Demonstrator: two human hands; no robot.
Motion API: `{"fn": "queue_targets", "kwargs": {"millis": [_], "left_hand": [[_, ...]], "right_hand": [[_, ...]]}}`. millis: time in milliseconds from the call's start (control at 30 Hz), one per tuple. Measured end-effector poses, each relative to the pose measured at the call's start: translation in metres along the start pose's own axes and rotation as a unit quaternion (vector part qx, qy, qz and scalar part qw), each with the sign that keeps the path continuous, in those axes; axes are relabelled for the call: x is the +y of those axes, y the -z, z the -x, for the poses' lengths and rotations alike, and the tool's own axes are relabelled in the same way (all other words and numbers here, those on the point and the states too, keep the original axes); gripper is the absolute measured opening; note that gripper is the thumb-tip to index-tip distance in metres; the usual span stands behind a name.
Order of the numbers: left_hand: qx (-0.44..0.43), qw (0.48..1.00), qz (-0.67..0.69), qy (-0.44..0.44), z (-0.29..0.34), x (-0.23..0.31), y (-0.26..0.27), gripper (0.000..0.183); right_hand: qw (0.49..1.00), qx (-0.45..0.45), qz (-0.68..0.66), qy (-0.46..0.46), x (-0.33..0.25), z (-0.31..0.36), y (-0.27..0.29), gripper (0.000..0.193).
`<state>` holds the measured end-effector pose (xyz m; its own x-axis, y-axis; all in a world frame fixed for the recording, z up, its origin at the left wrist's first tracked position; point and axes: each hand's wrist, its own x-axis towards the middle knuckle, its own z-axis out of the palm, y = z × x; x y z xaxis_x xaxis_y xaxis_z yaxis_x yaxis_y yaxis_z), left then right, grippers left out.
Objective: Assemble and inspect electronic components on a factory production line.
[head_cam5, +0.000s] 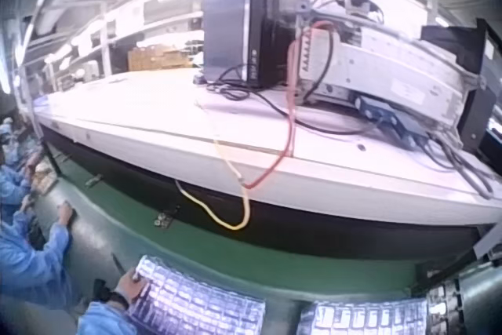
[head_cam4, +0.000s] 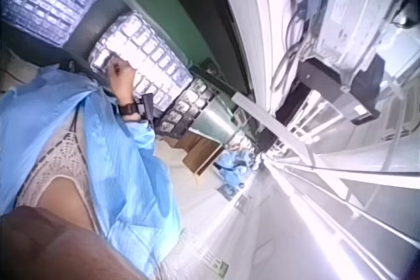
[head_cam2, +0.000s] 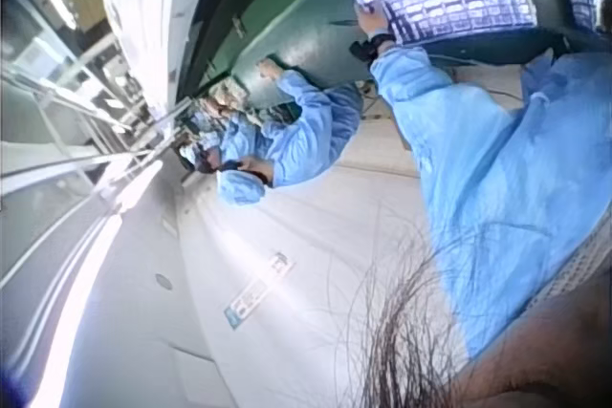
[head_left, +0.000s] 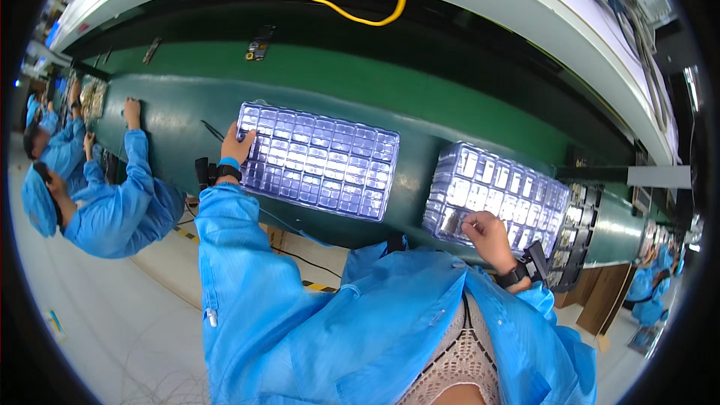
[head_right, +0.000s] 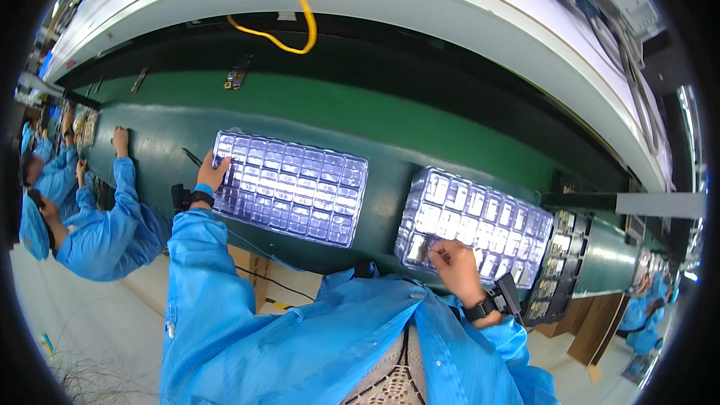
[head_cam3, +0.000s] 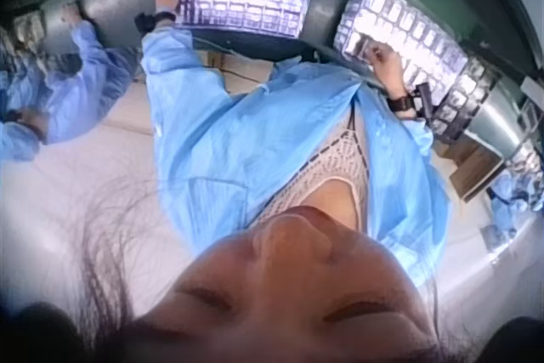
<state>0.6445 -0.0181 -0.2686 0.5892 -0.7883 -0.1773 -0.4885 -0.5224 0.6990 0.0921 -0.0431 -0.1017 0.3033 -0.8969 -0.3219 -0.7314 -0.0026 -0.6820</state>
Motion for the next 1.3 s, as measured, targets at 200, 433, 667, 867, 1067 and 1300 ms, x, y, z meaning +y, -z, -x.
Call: {"fn": "queue_targets", "kwargs": {"millis": [200, 433, 667, 867, 1067, 1300], "left_hand": [[0.004, 0.992, -0.117, -0.039, 0.017, 0.028, -0.028, 0.071], [0.029, 0.989, -0.141, -0.035, 0.042, 0.053, -0.065, 0.07], [0.049, 0.984, -0.17, -0.034, 0.055, 0.058, -0.068, 0.068], [0.121, 0.904, -0.404, -0.076, 0.112, 0.104, -0.129, 0.069], [0.011, 0.921, -0.377, -0.093, 0.155, 0.143, -0.164, 0.066], [-0.017, 0.907, -0.399, -0.134, 0.144, 0.146, -0.152, 0.064]], "right_hand": [[1.0, 0.004, -0.003, -0.019, 0.004, 0.004, -0.007, 0.01], [0.999, 0.044, -0.017, -0.019, 0.006, 0.012, -0.002, 0.008], [0.995, 0.086, -0.052, -0.021, 0.02, 0.023, -0.004, 0.006], [0.98, 0.139, -0.13, -0.057, 0.032, 0.03, -0.008, 0.015], [0.982, 0.115, -0.131, -0.076, 0.034, 0.034, -0.007, 0.017], [0.991, 0.077, -0.1, -0.044, 0.041, 0.036, -0.001, 0.016]]}}
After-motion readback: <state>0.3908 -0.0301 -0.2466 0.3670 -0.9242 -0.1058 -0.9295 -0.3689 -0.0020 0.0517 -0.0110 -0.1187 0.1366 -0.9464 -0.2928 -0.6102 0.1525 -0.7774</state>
